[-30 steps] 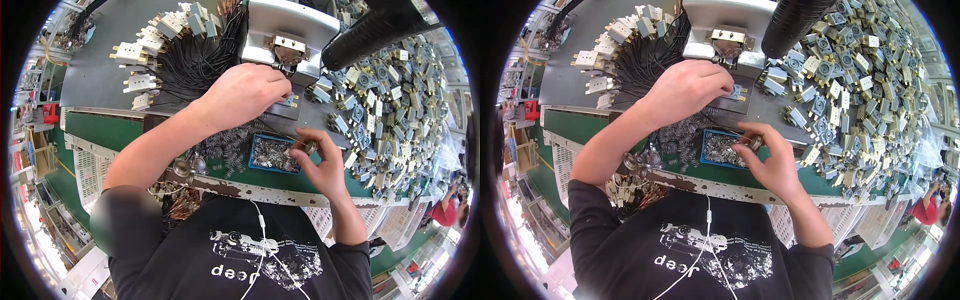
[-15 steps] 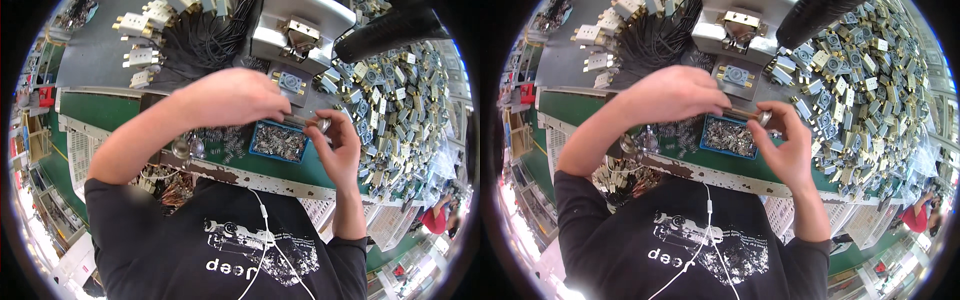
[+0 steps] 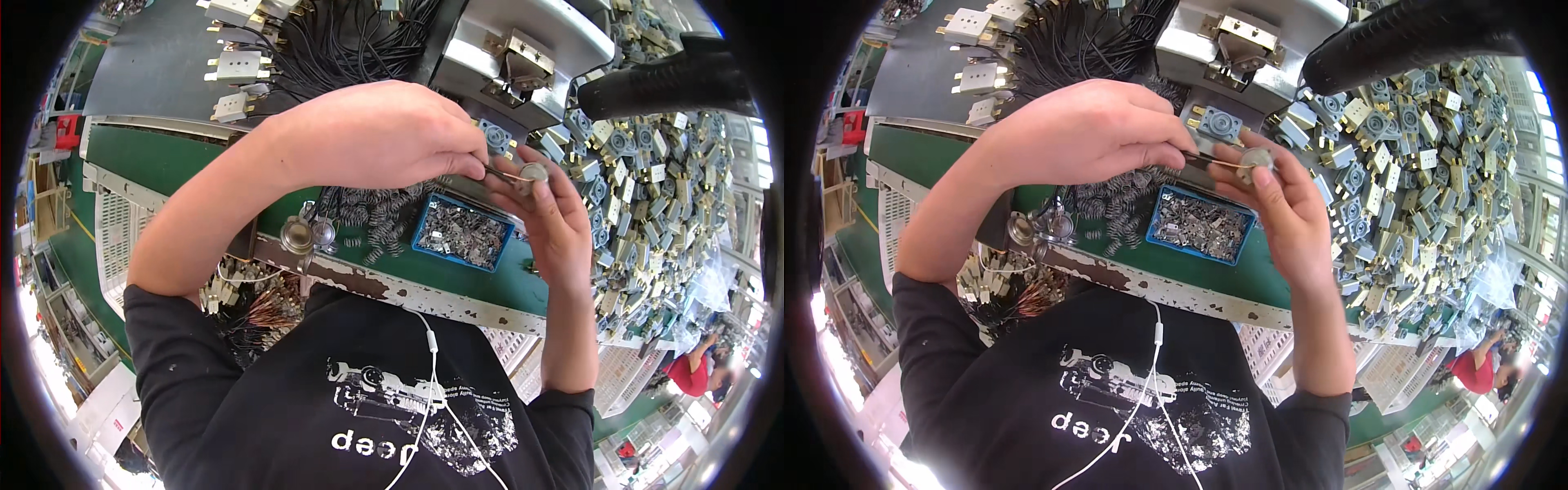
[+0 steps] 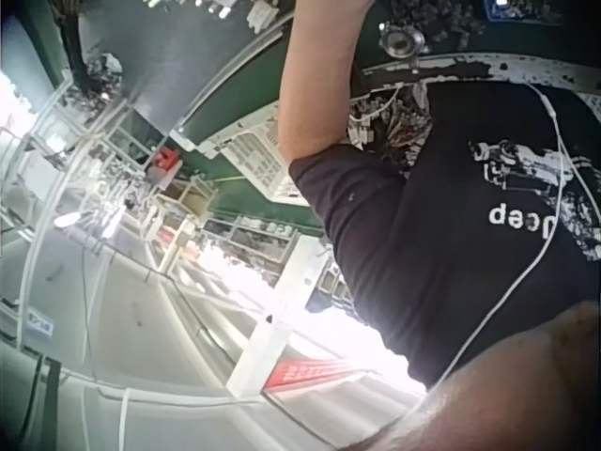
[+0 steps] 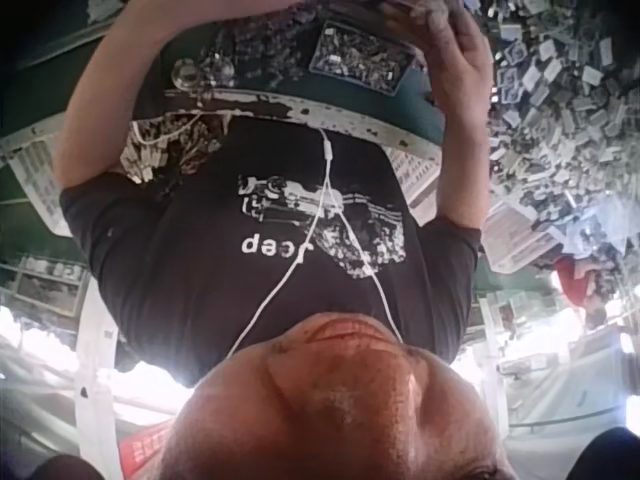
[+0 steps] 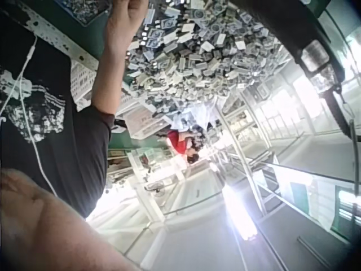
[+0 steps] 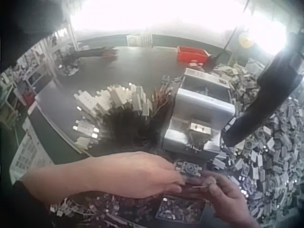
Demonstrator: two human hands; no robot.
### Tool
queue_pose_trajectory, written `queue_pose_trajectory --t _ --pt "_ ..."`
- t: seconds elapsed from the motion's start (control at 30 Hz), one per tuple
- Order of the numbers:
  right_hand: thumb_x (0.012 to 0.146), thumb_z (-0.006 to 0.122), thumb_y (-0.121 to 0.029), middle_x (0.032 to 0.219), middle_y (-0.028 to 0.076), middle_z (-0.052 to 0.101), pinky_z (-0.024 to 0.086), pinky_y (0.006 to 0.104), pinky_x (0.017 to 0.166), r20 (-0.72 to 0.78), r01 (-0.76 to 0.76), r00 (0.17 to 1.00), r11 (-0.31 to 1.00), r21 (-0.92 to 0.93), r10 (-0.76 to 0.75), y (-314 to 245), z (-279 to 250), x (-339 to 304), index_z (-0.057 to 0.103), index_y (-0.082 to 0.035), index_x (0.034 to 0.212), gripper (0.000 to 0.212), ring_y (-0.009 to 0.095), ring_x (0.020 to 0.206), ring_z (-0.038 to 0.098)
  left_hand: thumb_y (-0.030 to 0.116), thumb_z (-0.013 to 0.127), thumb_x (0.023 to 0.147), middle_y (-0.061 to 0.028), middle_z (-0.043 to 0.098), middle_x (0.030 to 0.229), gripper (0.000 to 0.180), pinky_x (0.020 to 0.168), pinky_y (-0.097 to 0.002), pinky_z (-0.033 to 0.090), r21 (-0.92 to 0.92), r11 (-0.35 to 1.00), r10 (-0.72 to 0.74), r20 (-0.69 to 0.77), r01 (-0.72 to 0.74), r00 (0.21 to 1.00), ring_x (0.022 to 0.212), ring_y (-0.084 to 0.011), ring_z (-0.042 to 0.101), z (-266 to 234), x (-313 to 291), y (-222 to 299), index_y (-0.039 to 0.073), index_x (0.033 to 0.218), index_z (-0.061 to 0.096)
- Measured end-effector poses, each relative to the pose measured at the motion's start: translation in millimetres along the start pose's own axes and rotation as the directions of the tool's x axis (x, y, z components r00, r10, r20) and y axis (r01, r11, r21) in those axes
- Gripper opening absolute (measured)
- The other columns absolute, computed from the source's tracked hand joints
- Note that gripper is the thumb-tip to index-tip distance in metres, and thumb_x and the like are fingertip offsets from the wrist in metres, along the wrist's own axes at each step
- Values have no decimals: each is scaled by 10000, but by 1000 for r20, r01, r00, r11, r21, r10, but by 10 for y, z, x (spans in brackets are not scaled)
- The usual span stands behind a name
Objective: Assembling small mechanical/electronic components using an electric screwdriver on a production line.
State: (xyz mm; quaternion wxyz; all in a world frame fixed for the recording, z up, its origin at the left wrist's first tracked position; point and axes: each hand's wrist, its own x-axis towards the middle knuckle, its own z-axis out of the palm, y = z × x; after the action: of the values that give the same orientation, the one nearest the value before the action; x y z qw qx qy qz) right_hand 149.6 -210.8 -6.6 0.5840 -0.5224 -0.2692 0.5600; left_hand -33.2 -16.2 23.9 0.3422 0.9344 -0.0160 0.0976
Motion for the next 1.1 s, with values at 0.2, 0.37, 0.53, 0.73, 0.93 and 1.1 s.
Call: queue_pose_trajectory --t 0.2,0.37,0.53,0.73,0.93,1.1 --pt "1000 581 -12 1232 193 673 556 336 918 -214 297 873 826 -478 -438 164 226 -128 519 51 1373 383 214 1026 695 192 672 918 -106 672 880 163 774 -417 539 -49 998 32 -56 -35 998 880 -316 660 169 -55 -105 47 986 696" --pt "864 689 54 1129 135 740 551 347 903 390 428 902 272 -862 -183 -321 123 -72 692 13 1186 325 212 1040 705 178 686 890 -90 630 827 133 748 -426 533 -27 991 134 27 -133 991 822 -320 641 67 -164 -155 58 948 692" --pt "951 699 -121 1157 181 700 553 388 959 9 251 968 967 -45 -251 27 125 19 638 69 1148 281 287 1081 686 159 703 860 -75 626 839 112 751 -404 532 -97 992 66 -120 -78 991 845 -283 638 267 -149 -146 61 910 683" --pt "945 637 -13 953 62 709 525 268 801 224 10 945 662 -750 240 -416 130 133 646 21 1054 115 121 863 658 122 691 850 -48 626 821 176 746 -393 524 208 955 221 -31 -210 975 810 -273 638 284 -188 -156 90 1018 649" --pt "973 631 -14 1031 121 720 535 297 862 -233 273 926 953 -134 -298 192 257 -98 497 9 1393 441 153 885 666 192 717 866 -50 615 793 192 696 -394 523 161 977 166 -177 -138 970 797 -272 643 262 -87 -96 113 1031 660" --pt "994 646 -101 966 56 694 496 248 808 -83 150 975 886 -439 -206 68 266 -76 583 -20 1370 391 94 883 624 280 716 896 -64 618 791 214 682 -411 524 272 957 135 -120 -98 984 794 -289 647 286 -101 -125 98 960 623"
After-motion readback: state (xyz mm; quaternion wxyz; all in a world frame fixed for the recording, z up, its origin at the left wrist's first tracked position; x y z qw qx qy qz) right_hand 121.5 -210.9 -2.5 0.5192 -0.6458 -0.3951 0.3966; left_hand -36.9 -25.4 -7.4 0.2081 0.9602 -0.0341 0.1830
